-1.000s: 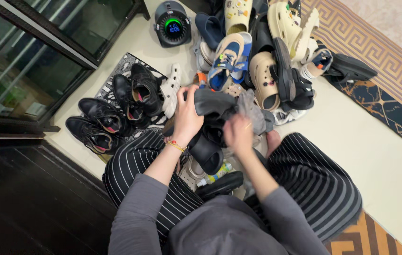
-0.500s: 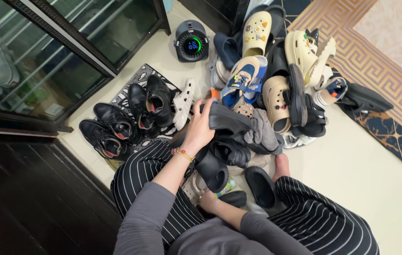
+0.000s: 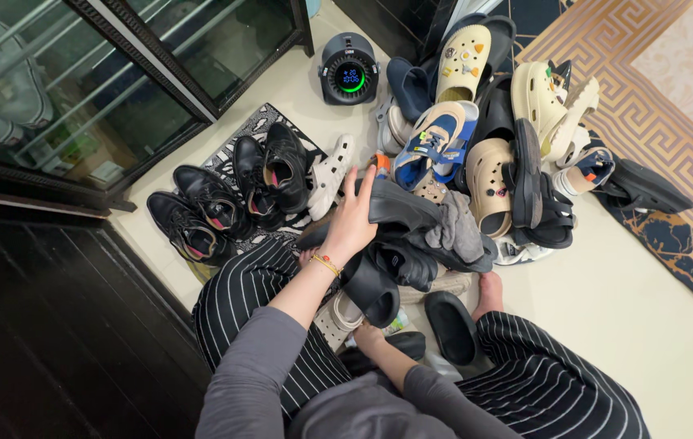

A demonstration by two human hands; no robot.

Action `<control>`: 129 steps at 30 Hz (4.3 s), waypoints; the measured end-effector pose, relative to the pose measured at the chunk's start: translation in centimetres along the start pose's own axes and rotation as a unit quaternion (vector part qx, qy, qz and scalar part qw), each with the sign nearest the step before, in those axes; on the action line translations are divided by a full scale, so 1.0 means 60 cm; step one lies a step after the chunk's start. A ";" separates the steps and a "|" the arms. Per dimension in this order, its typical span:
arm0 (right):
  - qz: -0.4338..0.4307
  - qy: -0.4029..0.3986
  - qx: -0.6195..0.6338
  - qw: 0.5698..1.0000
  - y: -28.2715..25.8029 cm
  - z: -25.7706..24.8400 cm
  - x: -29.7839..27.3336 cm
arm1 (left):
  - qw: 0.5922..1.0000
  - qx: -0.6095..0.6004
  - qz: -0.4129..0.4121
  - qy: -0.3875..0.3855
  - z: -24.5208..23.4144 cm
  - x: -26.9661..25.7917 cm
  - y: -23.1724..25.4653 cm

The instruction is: The person sits on the floor and cleans a pair of black shoes using a spray bottle and a yellow cloth. They spray the shoes and wipe them repeatedly, handling them one at a time.

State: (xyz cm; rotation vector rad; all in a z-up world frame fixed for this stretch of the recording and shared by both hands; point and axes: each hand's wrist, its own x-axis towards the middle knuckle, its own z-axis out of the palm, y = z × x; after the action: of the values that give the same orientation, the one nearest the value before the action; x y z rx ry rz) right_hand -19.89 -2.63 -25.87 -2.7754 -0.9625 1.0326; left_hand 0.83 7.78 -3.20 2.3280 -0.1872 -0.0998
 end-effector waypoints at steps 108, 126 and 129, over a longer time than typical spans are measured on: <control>0.264 0.525 0.563 0.582 0.608 -0.301 -0.167 | 0.956 -0.223 0.046 0.184 0.413 0.293 0.213; 0.251 0.613 0.296 0.688 0.500 -0.455 -0.252 | 0.793 -0.597 -0.123 0.009 0.438 0.295 0.227; 0.226 0.645 0.326 0.653 0.508 -0.452 -0.257 | 0.803 -0.580 -0.133 0.015 0.420 0.287 0.238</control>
State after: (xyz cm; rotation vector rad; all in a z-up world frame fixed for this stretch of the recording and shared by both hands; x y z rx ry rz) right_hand 3.82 -31.01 -2.73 -2.1540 0.2925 -0.6366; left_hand 13.05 -22.75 -10.51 1.0972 0.1932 -0.2379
